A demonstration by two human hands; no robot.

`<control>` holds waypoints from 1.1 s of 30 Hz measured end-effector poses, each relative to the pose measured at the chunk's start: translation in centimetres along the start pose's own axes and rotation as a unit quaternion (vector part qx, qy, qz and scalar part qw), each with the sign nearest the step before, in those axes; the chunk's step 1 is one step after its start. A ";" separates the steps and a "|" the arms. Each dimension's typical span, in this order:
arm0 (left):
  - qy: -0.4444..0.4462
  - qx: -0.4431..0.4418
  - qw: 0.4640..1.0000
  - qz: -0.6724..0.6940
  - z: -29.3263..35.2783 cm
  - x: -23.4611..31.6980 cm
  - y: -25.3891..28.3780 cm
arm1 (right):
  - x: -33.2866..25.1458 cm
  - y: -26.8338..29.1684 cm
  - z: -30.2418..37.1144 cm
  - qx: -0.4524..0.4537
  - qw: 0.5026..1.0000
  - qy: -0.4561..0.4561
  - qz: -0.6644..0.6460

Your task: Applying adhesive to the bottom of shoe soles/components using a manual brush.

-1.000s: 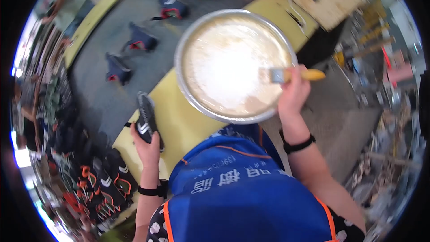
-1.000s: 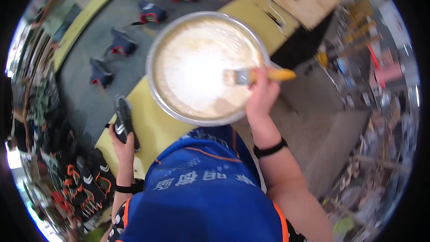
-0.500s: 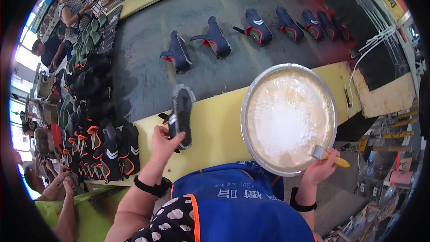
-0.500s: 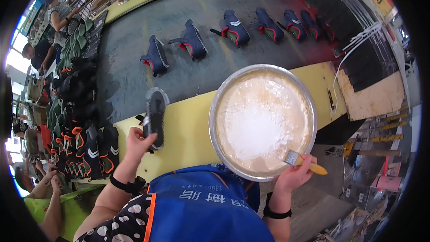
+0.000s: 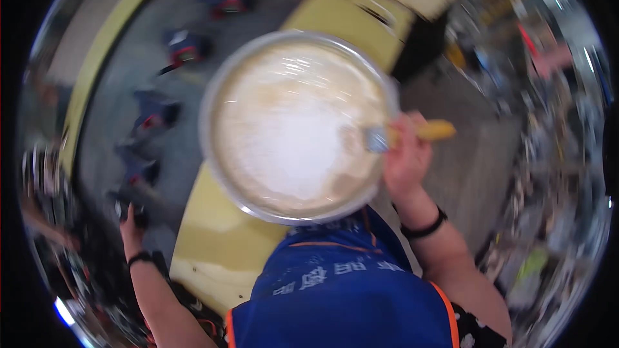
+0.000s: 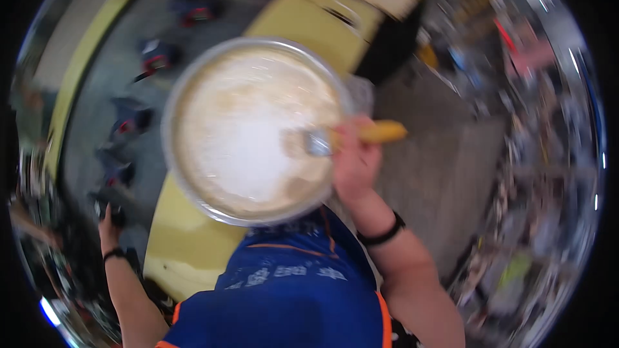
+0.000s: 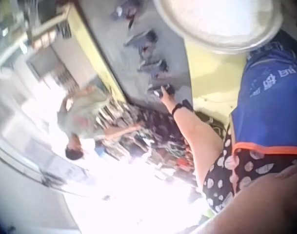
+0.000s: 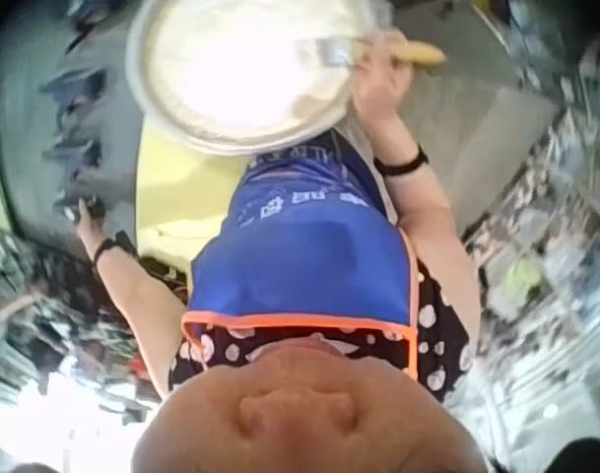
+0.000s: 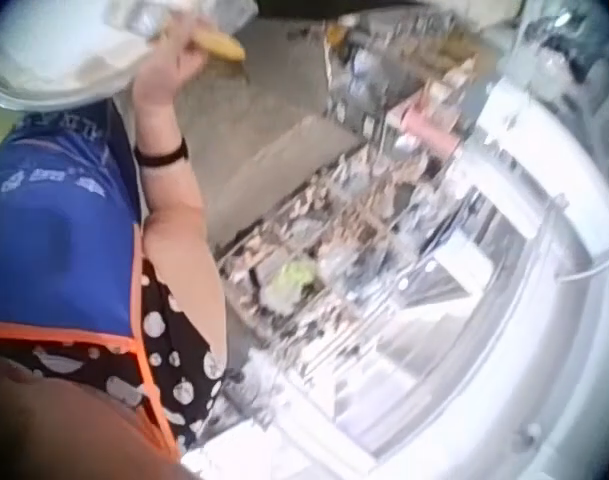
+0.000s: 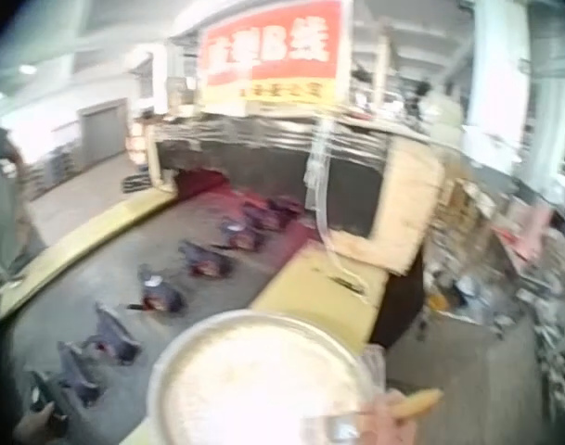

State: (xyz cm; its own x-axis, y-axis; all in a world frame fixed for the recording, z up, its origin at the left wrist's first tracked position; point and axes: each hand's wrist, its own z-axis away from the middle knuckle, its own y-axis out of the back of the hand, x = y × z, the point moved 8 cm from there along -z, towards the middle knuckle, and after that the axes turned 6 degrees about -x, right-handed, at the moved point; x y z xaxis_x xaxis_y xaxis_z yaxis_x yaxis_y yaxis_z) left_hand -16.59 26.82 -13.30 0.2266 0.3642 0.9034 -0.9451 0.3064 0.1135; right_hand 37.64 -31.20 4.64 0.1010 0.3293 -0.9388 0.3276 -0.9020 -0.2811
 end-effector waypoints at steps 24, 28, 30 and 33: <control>0.021 0.108 0.913 -0.392 10.5 -0.6 -10.6 | -2.5 23.8 -2.5 0.324 0.935 0.088 -0.112; 0.045 0.092 0.928 -0.357 10.8 -1.8 -11.3 | -2.0 22.3 -4.3 0.164 0.968 0.079 -0.173; 0.043 0.078 0.938 -0.335 10.8 -2.6 -11.8 | -1.7 22.3 -4.5 0.169 0.968 0.074 -0.170; 0.037 0.131 0.926 -0.351 11.2 -2.8 -11.7 | -1.4 22.6 -4.2 0.221 0.961 0.078 -0.146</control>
State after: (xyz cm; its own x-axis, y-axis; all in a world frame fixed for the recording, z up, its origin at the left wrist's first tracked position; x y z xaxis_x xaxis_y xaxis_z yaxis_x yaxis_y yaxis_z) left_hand -8.84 12.36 -12.49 0.8137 0.2183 0.5388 -0.5809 0.2696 0.7680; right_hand 48.85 -50.83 0.46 0.2154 0.5932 -0.7757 -0.0642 -0.7840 -0.6174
